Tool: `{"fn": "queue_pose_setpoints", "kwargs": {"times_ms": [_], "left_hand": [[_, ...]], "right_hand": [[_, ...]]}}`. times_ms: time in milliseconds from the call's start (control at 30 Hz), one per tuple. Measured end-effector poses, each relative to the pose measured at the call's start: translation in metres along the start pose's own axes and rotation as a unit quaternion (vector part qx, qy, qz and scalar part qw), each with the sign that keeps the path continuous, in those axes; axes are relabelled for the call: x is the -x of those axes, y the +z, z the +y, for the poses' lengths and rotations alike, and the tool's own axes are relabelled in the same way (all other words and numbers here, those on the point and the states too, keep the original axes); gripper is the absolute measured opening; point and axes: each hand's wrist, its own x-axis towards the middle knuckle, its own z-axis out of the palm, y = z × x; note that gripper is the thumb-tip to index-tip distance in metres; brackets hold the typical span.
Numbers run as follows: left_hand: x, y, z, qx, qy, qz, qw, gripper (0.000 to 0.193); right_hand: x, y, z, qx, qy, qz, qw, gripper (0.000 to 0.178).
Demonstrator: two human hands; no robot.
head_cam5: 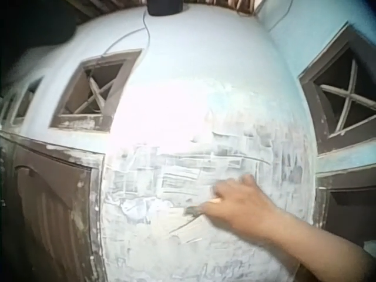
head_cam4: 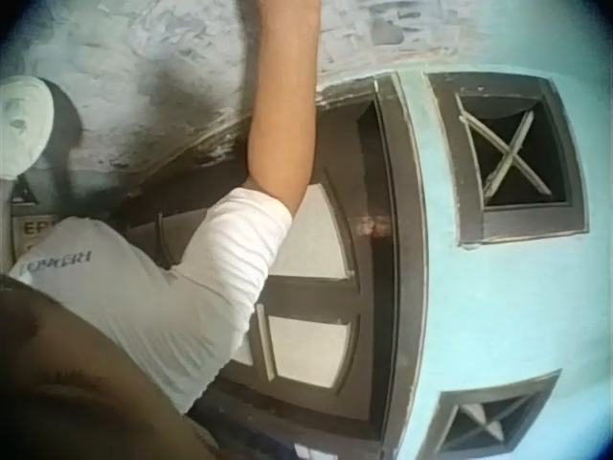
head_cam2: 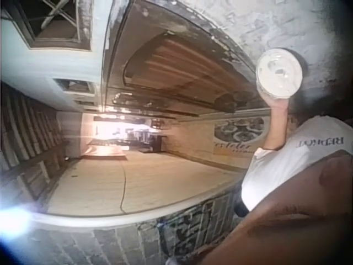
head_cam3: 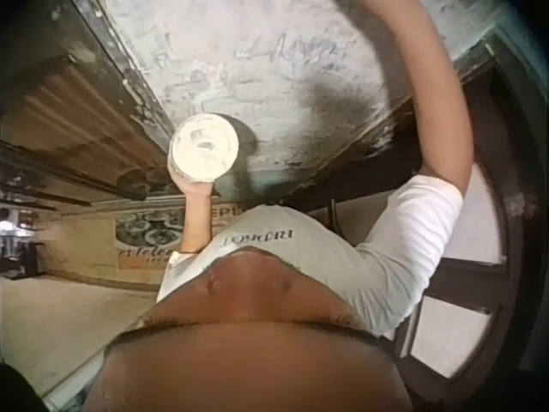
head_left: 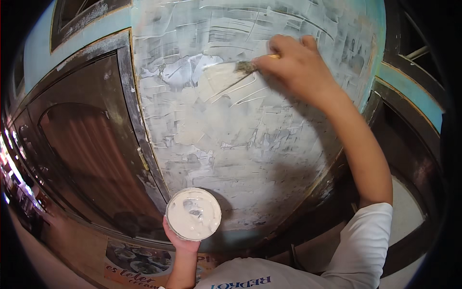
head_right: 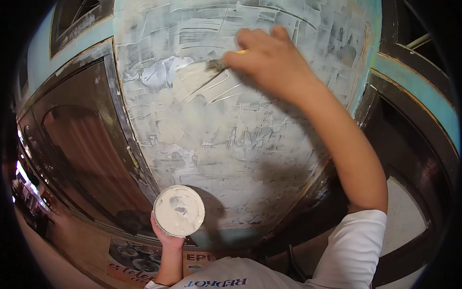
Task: Apply wall putty to a wall surface using a spatula.
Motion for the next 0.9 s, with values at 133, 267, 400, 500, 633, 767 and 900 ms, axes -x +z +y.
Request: {"fn": "queue_pose_setpoints", "kwargs": {"times_ms": [133,267,400,500,633,767,900], "left_hand": [[0.004,-0.004,0.003,0.004,-0.013,0.019,1.000,0.063],[0.005,-0.006,0.007,0.028,-0.023,-0.003,0.999,0.060],[0.002,0.002,0.001,0.019,-0.032,-0.016,0.999,0.059],[0.003,0.012,-0.007,0.017,-0.052,-0.050,0.997,0.058],[0.004,0.018,-0.009,0.003,-0.042,-0.069,0.997,0.058],[0.007,0.016,-0.006,-0.002,-0.045,-0.068,0.997,0.058],[0.006,0.014,-0.010,0.016,-0.047,-0.076,0.996,0.057]], "right_hand": [[0.046,-0.035,0.049,0.037,0.055,-0.018,0.998,0.023],[0.067,-0.057,0.059,0.061,0.095,-0.033,0.993,0.032],[0.047,-0.045,0.015,-0.013,0.069,0.004,0.998,0.026],[0.036,-0.014,-0.016,-0.036,0.061,0.011,0.997,0.023],[0.059,-0.007,-0.008,-0.053,0.093,-0.060,0.992,0.020],[0.117,-0.042,0.036,0.010,0.164,-0.055,0.985,0.023],[0.147,-0.063,0.015,0.037,0.212,0.014,0.977,0.024]]}}
